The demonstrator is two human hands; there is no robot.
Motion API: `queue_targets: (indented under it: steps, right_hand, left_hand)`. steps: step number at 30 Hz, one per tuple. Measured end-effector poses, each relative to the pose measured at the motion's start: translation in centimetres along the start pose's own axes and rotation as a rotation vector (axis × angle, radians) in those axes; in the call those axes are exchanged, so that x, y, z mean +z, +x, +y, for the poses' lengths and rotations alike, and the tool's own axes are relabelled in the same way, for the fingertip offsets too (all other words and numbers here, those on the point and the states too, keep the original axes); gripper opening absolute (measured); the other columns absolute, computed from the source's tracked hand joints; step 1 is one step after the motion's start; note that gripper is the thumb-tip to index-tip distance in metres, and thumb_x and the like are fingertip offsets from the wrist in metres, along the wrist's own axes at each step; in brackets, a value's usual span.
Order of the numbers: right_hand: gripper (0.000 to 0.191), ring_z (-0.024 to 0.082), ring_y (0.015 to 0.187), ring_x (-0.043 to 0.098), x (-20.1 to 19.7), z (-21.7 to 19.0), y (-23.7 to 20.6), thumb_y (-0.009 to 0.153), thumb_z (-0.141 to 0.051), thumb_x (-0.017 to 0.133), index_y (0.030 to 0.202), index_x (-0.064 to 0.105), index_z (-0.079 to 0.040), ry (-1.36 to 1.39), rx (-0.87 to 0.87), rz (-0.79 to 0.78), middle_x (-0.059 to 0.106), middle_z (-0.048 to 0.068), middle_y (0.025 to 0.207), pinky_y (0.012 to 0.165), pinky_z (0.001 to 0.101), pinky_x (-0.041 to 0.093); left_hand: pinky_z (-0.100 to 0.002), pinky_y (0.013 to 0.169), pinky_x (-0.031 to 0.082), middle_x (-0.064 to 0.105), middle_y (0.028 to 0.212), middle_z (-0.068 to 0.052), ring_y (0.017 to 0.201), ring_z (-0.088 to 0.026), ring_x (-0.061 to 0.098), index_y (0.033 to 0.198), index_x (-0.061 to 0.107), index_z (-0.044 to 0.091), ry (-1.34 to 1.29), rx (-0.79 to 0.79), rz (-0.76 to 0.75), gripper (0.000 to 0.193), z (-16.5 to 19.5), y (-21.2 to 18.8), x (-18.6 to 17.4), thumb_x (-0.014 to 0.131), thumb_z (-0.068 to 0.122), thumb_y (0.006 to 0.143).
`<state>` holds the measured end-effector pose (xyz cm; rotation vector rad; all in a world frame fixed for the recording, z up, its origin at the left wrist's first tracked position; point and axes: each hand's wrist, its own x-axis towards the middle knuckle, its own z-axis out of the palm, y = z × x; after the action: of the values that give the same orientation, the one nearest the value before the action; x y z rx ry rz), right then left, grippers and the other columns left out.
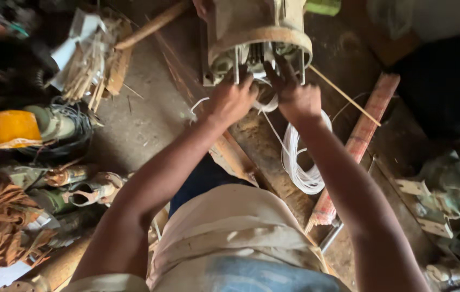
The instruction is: The person winds white insulated wire around the stator poles of a motor using a thin wooden stick to guide and pack the turns. They repeatedly pull wire from a coil, wrap it around the poles, and adjust the winding with the stick.
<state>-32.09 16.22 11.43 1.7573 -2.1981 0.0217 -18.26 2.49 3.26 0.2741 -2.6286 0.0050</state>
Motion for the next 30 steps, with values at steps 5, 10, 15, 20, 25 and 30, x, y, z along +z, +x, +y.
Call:
queue_targets:
  steps: [5, 10, 15, 20, 25, 30]
  right_hand:
    - [0.052, 0.030, 0.095, 0.075, -1.1, 0.1, -1.7, 0.091, -0.014, 0.064, 0.141, 0.067, -0.028, 0.040, -0.110, 0.126, 0.048, 0.005, 0.160, 0.074, 0.0416, 0.062]
    - [0.039, 0.038, 0.102, 0.073, -1.6, 1.4, -1.7, 0.083, -0.033, 0.072, 0.119, 0.076, -0.018, 0.037, -0.333, 0.057, 0.056, 0.011, 0.148, 0.066, 0.0433, 0.062]
    - [0.027, 0.022, 0.073, 0.073, -1.8, 2.4, -1.0, 0.091, -0.020, 0.073, 0.116, 0.077, -0.013, -0.110, -0.329, 0.164, 0.065, 0.006, 0.146, 0.059, 0.0358, 0.061]
    - [0.032, 0.018, 0.061, 0.072, -0.4, 2.8, -0.9, 0.091, -0.016, 0.068, 0.122, 0.077, -0.015, 0.007, -0.309, 0.118, 0.063, 0.007, 0.148, 0.053, 0.0346, 0.059]
    - [0.038, 0.020, 0.078, 0.077, 1.0, 2.7, 0.5, 0.093, -0.017, 0.063, 0.129, 0.074, -0.019, -0.050, -0.293, 0.052, 0.052, 0.009, 0.157, 0.053, 0.0363, 0.060]
    - [0.040, 0.025, 0.081, 0.076, -0.2, 2.1, 0.3, 0.094, -0.015, 0.059, 0.133, 0.070, -0.018, 0.045, -0.199, -0.219, 0.044, 0.002, 0.164, 0.061, 0.0444, 0.061]
  left_hand:
    - [-0.045, 0.104, 0.049, 0.067, 0.118, -0.007, 0.121, -0.031, 0.063, 0.112, 0.074, 0.019, 0.105, 0.123, 0.111, 0.029, 0.8, -1.3, -0.9, 0.066, 0.018, 0.084]
    - [-0.040, 0.109, 0.051, 0.066, 0.101, -0.008, 0.103, -0.021, 0.059, 0.126, 0.072, 0.014, 0.148, 0.439, 0.054, 0.041, 0.6, -0.7, -1.0, 0.056, 0.040, 0.098]
    - [-0.033, 0.076, 0.058, 0.068, 0.101, -0.007, 0.098, -0.022, 0.059, 0.128, 0.069, 0.012, 0.011, 0.368, 0.026, 0.040, -0.2, -0.6, -1.6, 0.055, 0.041, 0.105]
    - [-0.029, 0.059, 0.058, 0.069, 0.104, -0.005, 0.102, -0.020, 0.060, 0.126, 0.069, 0.014, -0.034, 0.330, -0.016, 0.032, -0.7, -0.3, -1.9, 0.056, 0.036, 0.107]
    - [-0.038, 0.089, 0.057, 0.068, 0.106, -0.004, 0.116, -0.026, 0.058, 0.125, 0.071, 0.020, -0.004, 0.330, -0.011, 0.031, -1.8, 0.7, -1.8, 0.057, 0.030, 0.101]
    - [-0.041, 0.109, 0.050, 0.069, 0.115, -0.002, 0.123, -0.027, 0.056, 0.122, 0.072, 0.026, 0.198, 0.331, -0.054, 0.030, -1.4, -0.3, -2.4, 0.057, 0.027, 0.097]
